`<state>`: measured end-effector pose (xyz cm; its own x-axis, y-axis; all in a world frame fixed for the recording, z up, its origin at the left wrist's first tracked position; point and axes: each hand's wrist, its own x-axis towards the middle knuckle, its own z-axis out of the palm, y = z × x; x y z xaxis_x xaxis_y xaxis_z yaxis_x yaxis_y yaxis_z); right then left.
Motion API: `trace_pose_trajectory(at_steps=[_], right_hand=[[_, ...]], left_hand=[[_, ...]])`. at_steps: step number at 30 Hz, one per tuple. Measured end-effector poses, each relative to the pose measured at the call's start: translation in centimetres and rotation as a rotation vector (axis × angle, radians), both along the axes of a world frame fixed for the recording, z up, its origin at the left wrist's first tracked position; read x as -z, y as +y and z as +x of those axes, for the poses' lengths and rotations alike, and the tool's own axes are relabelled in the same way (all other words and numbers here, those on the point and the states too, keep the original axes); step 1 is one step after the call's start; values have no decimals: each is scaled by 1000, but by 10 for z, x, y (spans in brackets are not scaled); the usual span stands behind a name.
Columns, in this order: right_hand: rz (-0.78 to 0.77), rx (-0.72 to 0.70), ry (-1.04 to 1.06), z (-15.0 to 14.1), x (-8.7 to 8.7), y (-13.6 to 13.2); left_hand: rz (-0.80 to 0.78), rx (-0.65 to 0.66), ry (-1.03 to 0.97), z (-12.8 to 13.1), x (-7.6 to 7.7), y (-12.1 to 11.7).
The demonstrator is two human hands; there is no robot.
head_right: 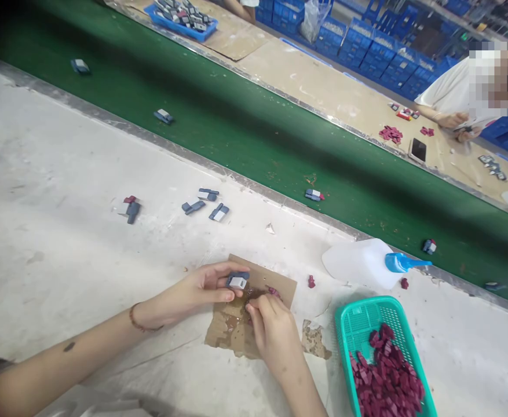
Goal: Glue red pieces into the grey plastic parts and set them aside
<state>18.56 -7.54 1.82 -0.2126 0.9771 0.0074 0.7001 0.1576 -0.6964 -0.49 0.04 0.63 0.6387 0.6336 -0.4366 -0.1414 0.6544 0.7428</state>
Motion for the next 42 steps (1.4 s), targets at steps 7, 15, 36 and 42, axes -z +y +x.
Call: trace_pose_trajectory(at_steps=[7,15,36,42], right_hand=[[-161,144,138,5,-5,-2],[-261,485,701,2,-8,-2],[-342,455,736,-18,-2,-1],[-303,452,712,-19,-3,-1]], left_hand=[[404,22,150,-1,3,-10],[982,194,309,-4,10,-20],[1170,302,369,-1,16,-23],[1186,264,333,0,17,-23]])
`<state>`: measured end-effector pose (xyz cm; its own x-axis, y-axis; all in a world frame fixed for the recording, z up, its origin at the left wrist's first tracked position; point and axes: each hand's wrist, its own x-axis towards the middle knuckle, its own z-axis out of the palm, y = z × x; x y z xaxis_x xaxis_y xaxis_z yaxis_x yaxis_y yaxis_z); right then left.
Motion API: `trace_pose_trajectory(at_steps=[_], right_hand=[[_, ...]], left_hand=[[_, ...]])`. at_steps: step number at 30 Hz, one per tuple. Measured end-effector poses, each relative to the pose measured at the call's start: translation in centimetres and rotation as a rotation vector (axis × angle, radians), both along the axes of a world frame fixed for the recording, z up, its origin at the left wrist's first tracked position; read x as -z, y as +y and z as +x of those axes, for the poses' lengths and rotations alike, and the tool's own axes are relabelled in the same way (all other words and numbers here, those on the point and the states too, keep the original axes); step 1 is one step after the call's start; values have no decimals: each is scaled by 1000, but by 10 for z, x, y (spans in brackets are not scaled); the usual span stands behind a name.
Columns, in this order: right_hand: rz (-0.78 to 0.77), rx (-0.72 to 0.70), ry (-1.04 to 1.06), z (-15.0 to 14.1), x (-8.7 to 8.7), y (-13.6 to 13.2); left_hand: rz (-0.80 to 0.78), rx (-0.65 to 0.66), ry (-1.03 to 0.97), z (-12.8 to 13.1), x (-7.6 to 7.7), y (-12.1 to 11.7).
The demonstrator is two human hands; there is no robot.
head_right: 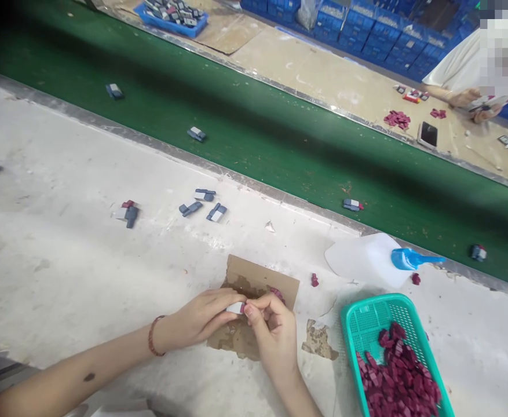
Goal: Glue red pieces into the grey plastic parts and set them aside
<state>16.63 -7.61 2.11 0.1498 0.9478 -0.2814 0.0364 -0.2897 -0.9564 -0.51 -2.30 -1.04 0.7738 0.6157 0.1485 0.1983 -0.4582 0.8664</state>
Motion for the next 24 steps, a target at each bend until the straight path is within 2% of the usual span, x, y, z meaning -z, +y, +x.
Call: trace_pose_trajectory(at_steps=[9,13,15,17,19,21,22,24], right_hand=[[53,-13,-40,5,-4,-1],[69,-12,-143,23,-13,-2],[84,51,-289,41,-20,-10],[88,173,-487,66,-29,-24],[71,331,-690,94,-35,-42],[13,457,-880,122,-38,-60],[-14,469,-957,134,-38,-68],[-26,375,-1069,154,-35,-82]], left_hand=[[22,5,17,5,-11,2],[-40,43,103,12,-25,26],[-19,25,91,18,-32,51],[31,-64,71,25,-37,86],[108,-222,116,31,-39,127],[195,-398,298,35,-37,169],[206,-456,327,37,-36,189],[216,-511,357,37,-32,221]])
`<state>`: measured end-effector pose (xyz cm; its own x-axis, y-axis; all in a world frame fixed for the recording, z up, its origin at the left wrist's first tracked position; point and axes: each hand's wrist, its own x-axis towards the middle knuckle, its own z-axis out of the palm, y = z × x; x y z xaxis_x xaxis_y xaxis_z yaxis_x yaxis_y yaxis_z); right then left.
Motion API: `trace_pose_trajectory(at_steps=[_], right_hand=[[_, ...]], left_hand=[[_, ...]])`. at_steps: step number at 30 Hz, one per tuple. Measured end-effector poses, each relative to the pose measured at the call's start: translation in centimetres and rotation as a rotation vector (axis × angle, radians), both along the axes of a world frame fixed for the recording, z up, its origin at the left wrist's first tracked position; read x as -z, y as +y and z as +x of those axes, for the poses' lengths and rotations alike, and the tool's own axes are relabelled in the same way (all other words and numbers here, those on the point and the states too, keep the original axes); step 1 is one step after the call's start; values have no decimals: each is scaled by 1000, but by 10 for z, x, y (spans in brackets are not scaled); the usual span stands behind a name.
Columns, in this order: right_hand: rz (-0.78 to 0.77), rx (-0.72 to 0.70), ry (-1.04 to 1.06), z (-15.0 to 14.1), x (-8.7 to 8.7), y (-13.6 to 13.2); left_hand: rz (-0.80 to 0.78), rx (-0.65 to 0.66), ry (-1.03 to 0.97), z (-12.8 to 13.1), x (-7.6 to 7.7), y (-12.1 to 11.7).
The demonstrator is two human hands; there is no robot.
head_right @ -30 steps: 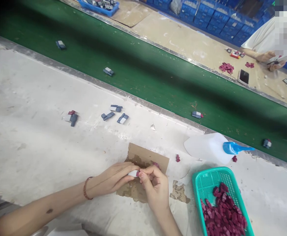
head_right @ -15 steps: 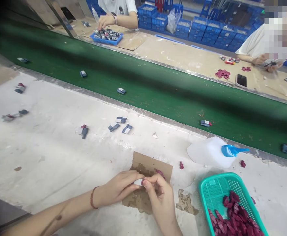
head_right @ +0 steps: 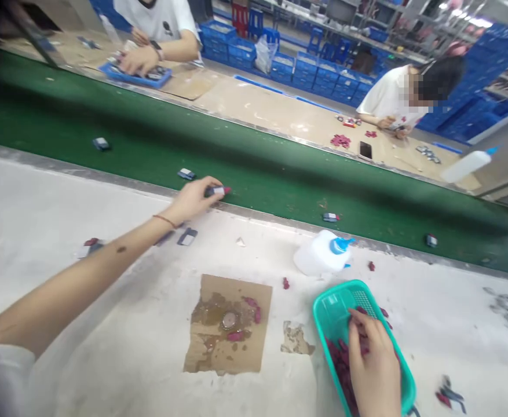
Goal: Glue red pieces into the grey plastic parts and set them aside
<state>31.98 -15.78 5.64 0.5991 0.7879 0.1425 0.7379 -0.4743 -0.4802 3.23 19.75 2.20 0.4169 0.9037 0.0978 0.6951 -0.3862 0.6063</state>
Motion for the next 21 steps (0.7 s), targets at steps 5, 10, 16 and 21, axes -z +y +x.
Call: trace_pose_trajectory(at_steps=[5,10,16,21], right_hand=[[-207,-204,-39,12,14,-18],[-296,-192,15,5,21,-25],[-276,-108,81,8,24,-22],[-80,14,384,5,15,-19]], left_hand=[[-8,-1,93,-14,2,30],[-18,-40,143,-33,-4,21],[-115,-117,37,-24,-13,17],[-295,-253,-213,-10,-21,-7]])
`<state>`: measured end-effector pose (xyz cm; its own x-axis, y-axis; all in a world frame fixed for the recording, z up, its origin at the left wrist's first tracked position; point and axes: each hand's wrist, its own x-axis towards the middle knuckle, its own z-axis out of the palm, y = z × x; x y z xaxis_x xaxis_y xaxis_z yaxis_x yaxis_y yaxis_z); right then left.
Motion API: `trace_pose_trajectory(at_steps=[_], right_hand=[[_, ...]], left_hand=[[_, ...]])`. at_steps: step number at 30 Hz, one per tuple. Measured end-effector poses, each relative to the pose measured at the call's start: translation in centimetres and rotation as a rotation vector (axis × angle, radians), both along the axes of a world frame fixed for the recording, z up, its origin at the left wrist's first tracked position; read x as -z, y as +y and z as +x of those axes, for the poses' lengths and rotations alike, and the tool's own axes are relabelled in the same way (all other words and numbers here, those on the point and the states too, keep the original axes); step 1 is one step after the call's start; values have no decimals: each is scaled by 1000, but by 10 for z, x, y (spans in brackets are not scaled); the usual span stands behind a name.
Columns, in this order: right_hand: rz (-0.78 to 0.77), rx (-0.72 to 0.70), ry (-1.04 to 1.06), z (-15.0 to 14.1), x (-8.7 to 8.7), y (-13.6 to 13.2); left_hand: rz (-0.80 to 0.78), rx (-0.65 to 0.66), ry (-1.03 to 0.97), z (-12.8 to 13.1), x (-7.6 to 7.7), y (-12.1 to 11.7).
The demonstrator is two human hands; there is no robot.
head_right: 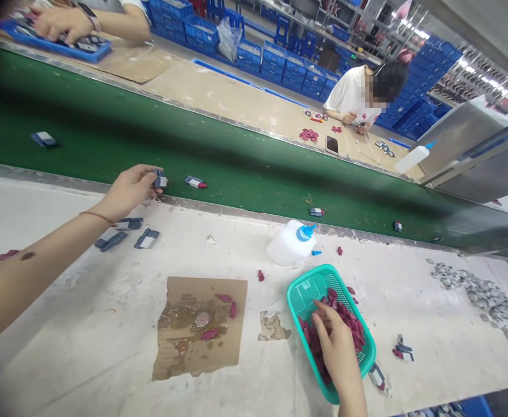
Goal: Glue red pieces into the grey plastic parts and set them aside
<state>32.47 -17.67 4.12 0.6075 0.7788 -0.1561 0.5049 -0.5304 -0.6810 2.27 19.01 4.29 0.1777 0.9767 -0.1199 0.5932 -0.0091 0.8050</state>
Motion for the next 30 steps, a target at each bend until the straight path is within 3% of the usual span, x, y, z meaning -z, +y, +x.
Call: trace_pose_trajectory(at_steps=[3,8,11,16,20,24,30], right_hand=[[148,85,253,-9,-11,6],[327,131,634,-39,-21,31],[327,110,722,-57,-19,49],[213,-46,783,-82,-8,77],[159,-184,705,-102,2,93],[128,-402,435,-122,7,99],[91,-695,161,-133,13,100]], left_hand=[[-136,-5,-196,5,-6,-31],[-502,1,-637,2,-11,-88],[-603,108,-664,-4,-6,-115],[-595,190,-684,-14,7,-146],[-627,235,-705,-19,17,-166],[-622,201,-801,-22,28,-184],[-647,153,-927,-23,38,-191]])
